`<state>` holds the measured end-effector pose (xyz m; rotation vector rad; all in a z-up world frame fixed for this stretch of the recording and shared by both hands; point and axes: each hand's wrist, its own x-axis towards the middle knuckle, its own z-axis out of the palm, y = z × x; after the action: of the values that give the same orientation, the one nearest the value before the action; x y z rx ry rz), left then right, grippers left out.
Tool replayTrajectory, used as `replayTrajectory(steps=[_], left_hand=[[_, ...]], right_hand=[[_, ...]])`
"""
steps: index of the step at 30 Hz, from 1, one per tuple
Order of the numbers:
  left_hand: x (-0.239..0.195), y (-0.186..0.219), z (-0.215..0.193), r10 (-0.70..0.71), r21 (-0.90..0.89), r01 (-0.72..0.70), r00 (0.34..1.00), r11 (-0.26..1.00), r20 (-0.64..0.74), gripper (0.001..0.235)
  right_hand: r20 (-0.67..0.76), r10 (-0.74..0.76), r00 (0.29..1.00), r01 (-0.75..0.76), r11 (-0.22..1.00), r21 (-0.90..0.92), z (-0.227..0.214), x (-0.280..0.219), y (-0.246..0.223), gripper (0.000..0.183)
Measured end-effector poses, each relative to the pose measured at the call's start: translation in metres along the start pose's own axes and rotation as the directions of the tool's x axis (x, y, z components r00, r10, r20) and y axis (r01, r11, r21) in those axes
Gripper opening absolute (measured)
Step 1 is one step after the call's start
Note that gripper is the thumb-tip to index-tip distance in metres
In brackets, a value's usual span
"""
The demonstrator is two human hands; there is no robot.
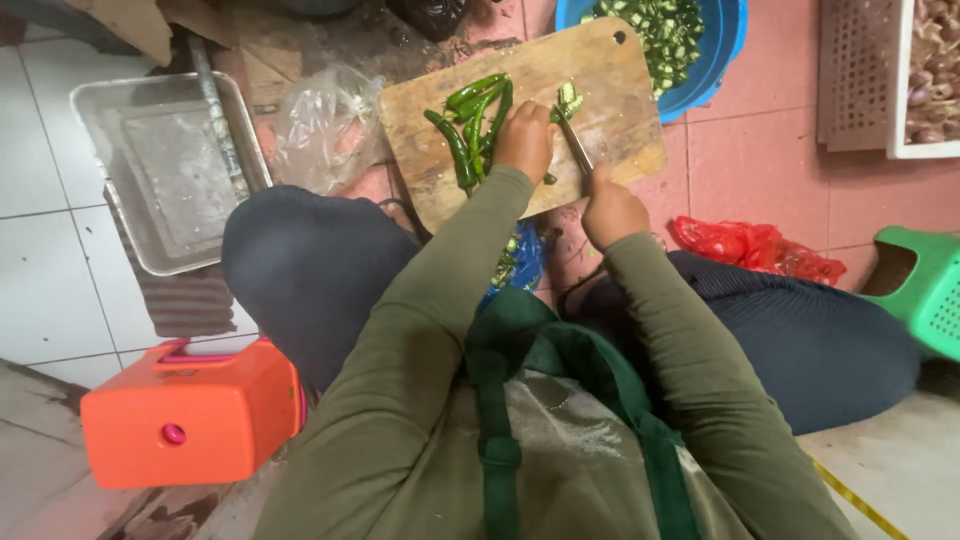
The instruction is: The person is chopping green chilies on a wooden cutting board using a knife.
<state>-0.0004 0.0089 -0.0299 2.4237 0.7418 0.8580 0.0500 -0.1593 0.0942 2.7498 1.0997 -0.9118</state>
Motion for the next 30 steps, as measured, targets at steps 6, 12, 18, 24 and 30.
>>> replayTrajectory(steps=[6,12,18,24,30], left_hand=[[-0.005,-0.002,-0.004,0.029,0.012,-0.029,1.000,0.999,-0.007,0.019],[-0.005,-0.005,0.004,-0.003,-0.022,0.004,1.000,1.000,0.031,0.016],[-0.008,-0.013,0.007,-0.037,-0.009,0.037,0.999,0.999,0.017,0.025],[-0.010,-0.004,-0.015,0.019,0.008,-0.019,1.000,1.000,-0.009,0.023],[-0.015,-0.013,-0.003,0.017,0.019,-0.017,1.000,1.000,-0.012,0.020]], right_hand=[[-0.014,0.008,1.000,-0.009,0.999,-0.040,-0.013,-0.011,-0.004,0.024],[0.053,0.017,0.998,-0.015,0.999,-0.042,-0.001,0.008,-0.015,0.027],[0.008,-0.015,1.000,0.015,1.000,0.022,-0.013,0.003,-0.024,0.024],[-0.011,-0.003,1.000,0.004,0.997,0.072,-0.024,-0.018,-0.014,0.024],[0.032,-0.009,0.999,0.010,0.999,-0.034,-0.006,-0.019,-0.011,0.022]])
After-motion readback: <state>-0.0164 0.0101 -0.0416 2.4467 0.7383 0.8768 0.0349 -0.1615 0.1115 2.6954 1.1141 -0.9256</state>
